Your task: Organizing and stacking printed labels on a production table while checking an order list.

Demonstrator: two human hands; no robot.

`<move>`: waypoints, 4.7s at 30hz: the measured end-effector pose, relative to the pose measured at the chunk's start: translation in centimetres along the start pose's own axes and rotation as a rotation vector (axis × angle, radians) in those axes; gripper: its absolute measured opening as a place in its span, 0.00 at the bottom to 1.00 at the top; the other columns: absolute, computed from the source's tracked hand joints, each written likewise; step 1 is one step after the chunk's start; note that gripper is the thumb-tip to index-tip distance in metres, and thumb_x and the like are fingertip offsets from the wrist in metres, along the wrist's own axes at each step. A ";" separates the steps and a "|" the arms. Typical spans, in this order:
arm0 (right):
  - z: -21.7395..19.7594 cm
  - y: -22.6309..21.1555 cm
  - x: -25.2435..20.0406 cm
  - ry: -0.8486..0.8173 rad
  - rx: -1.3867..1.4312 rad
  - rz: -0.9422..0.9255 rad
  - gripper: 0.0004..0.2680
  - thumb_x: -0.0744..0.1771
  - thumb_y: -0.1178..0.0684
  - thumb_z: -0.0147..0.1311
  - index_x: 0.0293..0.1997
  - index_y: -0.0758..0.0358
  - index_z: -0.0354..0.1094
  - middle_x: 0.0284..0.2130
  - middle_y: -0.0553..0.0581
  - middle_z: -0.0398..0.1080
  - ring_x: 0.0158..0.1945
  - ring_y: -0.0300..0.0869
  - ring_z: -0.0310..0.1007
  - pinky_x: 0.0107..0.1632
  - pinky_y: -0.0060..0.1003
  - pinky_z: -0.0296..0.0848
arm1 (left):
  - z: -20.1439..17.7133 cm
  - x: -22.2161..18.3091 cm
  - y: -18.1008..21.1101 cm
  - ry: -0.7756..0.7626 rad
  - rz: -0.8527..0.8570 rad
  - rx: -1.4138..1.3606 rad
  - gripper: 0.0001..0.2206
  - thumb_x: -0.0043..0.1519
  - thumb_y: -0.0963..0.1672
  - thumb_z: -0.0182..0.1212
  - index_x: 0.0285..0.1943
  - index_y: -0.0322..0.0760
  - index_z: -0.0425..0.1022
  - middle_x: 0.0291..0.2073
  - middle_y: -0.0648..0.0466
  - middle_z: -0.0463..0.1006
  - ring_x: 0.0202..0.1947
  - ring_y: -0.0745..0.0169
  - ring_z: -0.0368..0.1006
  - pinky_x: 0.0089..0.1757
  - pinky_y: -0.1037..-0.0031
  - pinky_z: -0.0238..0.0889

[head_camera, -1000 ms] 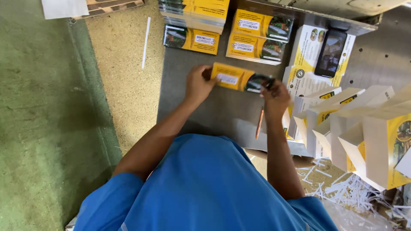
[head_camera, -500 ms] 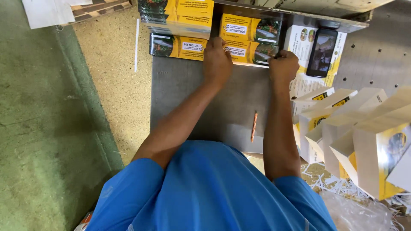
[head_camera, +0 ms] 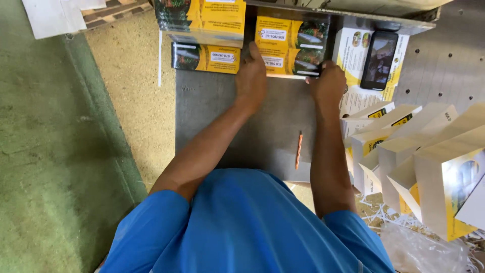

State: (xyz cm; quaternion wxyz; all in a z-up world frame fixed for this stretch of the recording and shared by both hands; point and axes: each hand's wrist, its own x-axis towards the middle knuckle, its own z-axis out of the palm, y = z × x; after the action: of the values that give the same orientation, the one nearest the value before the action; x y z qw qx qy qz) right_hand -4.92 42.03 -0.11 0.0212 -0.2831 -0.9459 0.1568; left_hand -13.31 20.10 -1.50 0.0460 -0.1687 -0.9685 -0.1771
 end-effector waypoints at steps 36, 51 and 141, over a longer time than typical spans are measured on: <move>-4.0 -8.0 2.1 -0.210 -0.225 -0.376 0.38 0.47 0.45 0.83 0.60 0.57 0.64 0.56 0.65 0.58 0.59 0.59 0.55 0.53 0.55 0.65 | -3.0 5.1 2.7 -0.212 0.444 0.002 0.36 0.42 0.55 0.80 0.57 0.39 0.74 0.52 0.52 0.69 0.57 0.51 0.61 0.52 0.59 0.61; -2.8 -7.9 5.2 -0.113 -0.205 -0.311 0.17 0.52 0.51 0.80 0.36 0.56 0.75 0.41 0.64 0.69 0.47 0.60 0.65 0.39 0.54 0.72 | -0.8 10.8 2.6 -0.385 0.274 -0.378 0.10 0.45 0.34 0.65 0.17 0.40 0.80 0.15 0.52 0.77 0.21 0.49 0.77 0.29 0.60 0.73; -3.7 -9.3 -3.3 0.046 -0.175 -0.417 0.27 0.63 0.55 0.69 0.70 0.69 0.65 0.65 0.73 0.52 0.69 0.71 0.50 0.60 0.64 0.65 | -0.3 2.0 0.1 -0.054 0.610 0.156 0.35 0.60 0.54 0.73 0.71 0.31 0.67 0.65 0.44 0.63 0.67 0.47 0.57 0.61 0.62 0.59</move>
State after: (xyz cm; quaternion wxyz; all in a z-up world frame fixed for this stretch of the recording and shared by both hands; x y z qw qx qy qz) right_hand -6.61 34.00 6.43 0.0501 -0.0856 -0.9933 0.0600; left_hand -15.21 20.68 -0.92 0.0843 -0.4521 -0.8848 -0.0757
